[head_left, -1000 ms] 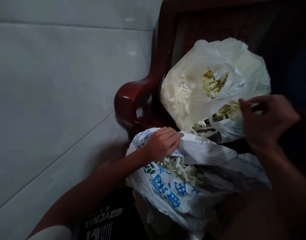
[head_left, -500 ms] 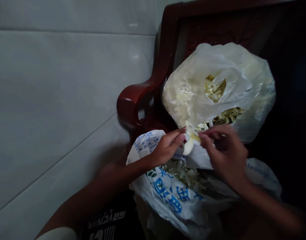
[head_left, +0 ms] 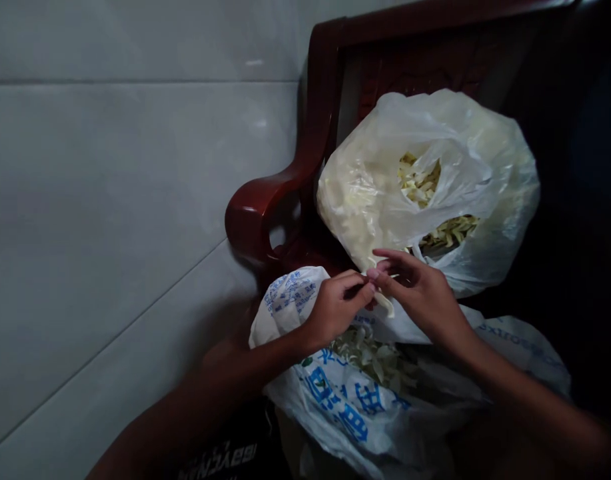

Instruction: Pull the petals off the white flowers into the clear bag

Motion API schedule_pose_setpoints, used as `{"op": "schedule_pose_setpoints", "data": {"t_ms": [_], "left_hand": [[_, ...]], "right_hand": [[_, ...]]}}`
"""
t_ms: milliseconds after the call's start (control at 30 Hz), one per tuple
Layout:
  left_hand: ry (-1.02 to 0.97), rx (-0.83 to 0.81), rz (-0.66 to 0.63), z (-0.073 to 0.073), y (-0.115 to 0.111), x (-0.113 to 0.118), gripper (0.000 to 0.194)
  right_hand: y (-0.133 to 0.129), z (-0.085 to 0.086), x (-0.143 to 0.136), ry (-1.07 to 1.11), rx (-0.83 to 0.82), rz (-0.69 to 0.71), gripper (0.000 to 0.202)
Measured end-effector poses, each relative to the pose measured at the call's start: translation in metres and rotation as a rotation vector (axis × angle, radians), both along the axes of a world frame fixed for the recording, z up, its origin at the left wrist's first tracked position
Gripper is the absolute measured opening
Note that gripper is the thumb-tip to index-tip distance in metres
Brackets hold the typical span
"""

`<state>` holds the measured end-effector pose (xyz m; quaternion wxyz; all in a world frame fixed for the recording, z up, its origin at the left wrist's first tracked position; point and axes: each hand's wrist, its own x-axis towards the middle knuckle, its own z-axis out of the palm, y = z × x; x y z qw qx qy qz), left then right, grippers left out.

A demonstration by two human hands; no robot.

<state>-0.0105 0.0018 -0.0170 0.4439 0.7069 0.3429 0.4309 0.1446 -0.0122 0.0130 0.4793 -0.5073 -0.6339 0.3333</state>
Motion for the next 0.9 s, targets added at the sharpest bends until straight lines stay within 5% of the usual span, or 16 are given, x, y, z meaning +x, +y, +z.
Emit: {"op": "schedule_pose_setpoints", "data": {"t_ms": [200, 600, 900], "left_hand": [[0.015, 0.089, -0.013, 0.007, -0.002, 0.001, 0.03], [0.052, 0.09, 0.019, 0.0, 0.003, 0.003, 0.03], [0.009, 0.115, 0.103, -0.004, 0.0, 0.006, 0.023]], "right_hand": [[0.007, -0.004, 0.007, 0.158, -0.131, 0.002, 0.031], [0.0, 0.002, 0.008, 0.006, -0.024, 0.019, 0.027], [-0.004, -0.005, -0.001, 0.012, 0.11, -0.114, 0.018]]}}
